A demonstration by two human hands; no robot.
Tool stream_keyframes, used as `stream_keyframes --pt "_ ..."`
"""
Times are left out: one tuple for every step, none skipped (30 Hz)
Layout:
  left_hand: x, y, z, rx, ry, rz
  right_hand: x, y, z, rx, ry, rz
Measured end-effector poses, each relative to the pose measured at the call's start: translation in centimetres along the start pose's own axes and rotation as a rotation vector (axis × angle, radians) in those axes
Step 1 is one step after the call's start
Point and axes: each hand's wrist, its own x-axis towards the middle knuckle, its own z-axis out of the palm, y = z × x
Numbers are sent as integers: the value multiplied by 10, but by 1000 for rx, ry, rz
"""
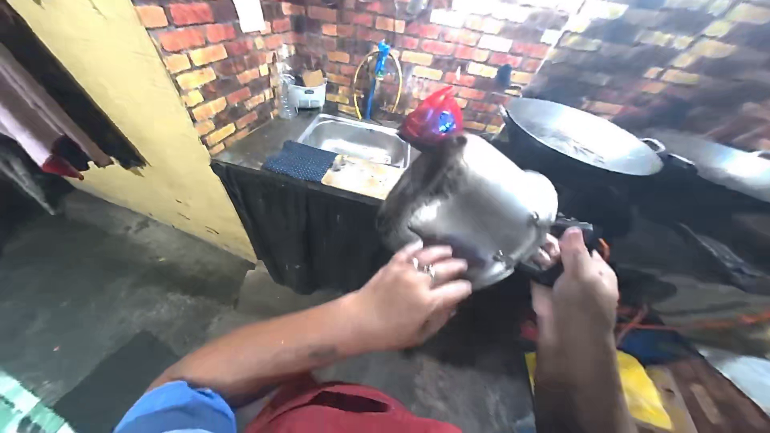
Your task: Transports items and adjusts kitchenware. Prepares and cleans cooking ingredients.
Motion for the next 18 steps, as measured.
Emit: stream_keyframes --pt "20 -22 -3 57 -15 -48 25 7 24 30 -64 -18" --pt "40 -47 -5 96 -29 -92 49 13 51 56 -105 -19" --pt "60 -75 -9 123 -37 -134 71 19 80 71 -132 -13" --pt "79 -104 -15 150 -44 -182 92 24 110 54 -150 -10" --pt "97 -135 -21 199 -41 -219 112 30 141 45 -168 -14" --pt "114 -166 -30 261 -55 -253 132 36 173 40 -199 -22" --pt "129 -197 -40 315 -82 -291 150 41 206 39 -228 -30" --pt "142 -227 -48 368 -96 -334 166 47 239 40 -251 -49" --pt "152 -256 -55 401 -80 -375 181 54 270 31 -267 -61" --pt "160 -285 -61 406 -36 -414 195 58 300 2 -282 -65" --pt "166 -315 -68 394 14 -433 211 61 328 -35 -290 -53" --pt "172 -346 -77 357 67 -461 230 62 357 -70 -311 -24" --pt "174 -374 -85 315 116 -486 248 65 384 -89 -340 17" --pt "175 -402 -90 291 158 -505 265 70 407 -95 -385 58" --pt "177 -428 -96 270 203 -528 283 72 429 -93 -451 81" --pt "180 -451 -101 249 247 -571 302 76 445 -80 -540 100" --pt "181 -471 -105 239 288 -629 321 82 458 -65 -617 104" --pt "185 -488 -110 216 308 -710 340 88 468 -87 -647 76"
